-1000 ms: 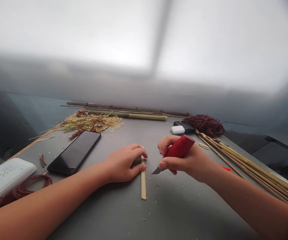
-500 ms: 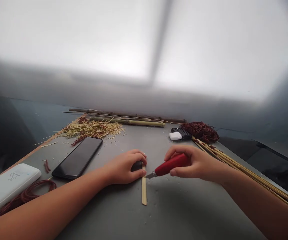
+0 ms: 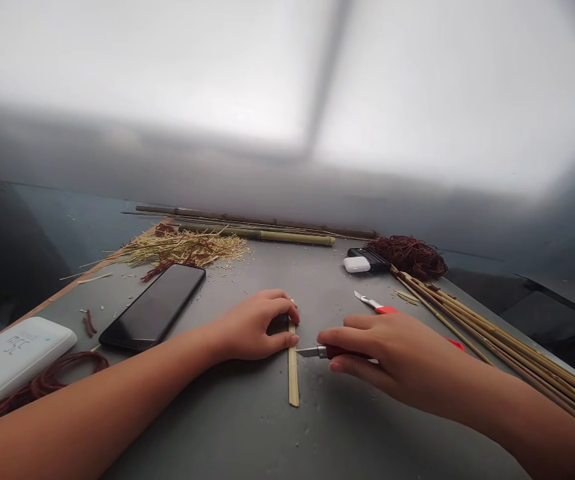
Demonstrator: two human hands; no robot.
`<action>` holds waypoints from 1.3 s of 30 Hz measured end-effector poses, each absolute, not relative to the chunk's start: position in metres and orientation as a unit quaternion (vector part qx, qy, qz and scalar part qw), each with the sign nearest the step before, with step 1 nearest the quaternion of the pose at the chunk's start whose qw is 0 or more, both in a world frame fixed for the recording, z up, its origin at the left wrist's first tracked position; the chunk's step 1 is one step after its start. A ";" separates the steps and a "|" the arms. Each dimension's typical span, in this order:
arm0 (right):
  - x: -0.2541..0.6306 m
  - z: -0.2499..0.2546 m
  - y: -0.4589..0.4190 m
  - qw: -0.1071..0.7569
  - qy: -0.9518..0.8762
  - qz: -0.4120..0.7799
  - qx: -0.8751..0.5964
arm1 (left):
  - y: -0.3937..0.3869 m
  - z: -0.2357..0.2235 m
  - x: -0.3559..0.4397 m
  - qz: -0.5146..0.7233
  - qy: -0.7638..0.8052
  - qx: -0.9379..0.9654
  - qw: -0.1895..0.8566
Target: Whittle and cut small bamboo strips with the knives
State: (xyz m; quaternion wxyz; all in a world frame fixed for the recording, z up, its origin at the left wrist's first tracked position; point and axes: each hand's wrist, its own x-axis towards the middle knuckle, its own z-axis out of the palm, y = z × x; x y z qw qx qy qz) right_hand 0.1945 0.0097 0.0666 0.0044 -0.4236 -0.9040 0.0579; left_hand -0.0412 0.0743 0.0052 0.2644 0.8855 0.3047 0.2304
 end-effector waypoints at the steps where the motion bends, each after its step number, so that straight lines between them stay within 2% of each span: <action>1: 0.192 0.066 0.009 -0.006 -0.908 0.024 -0.418 | 0.074 0.005 -0.040 0.230 0.306 0.885 0.263; 7: 0.178 0.056 0.004 -0.010 -0.920 -0.143 -0.364 | 0.074 -0.001 -0.036 0.248 0.336 0.877 0.238; 18: 0.171 0.038 0.013 0.079 -0.893 -0.268 -0.353 | 0.071 -0.003 -0.034 0.255 0.391 0.869 0.165; 32: 0.169 0.018 0.022 0.165 -0.881 -0.306 -0.320 | 0.070 -0.001 -0.030 0.235 0.450 0.851 0.129; 39: 0.172 0.006 0.027 0.201 -0.878 -0.290 -0.324 | 0.073 0.001 -0.032 0.244 0.448 0.846 0.155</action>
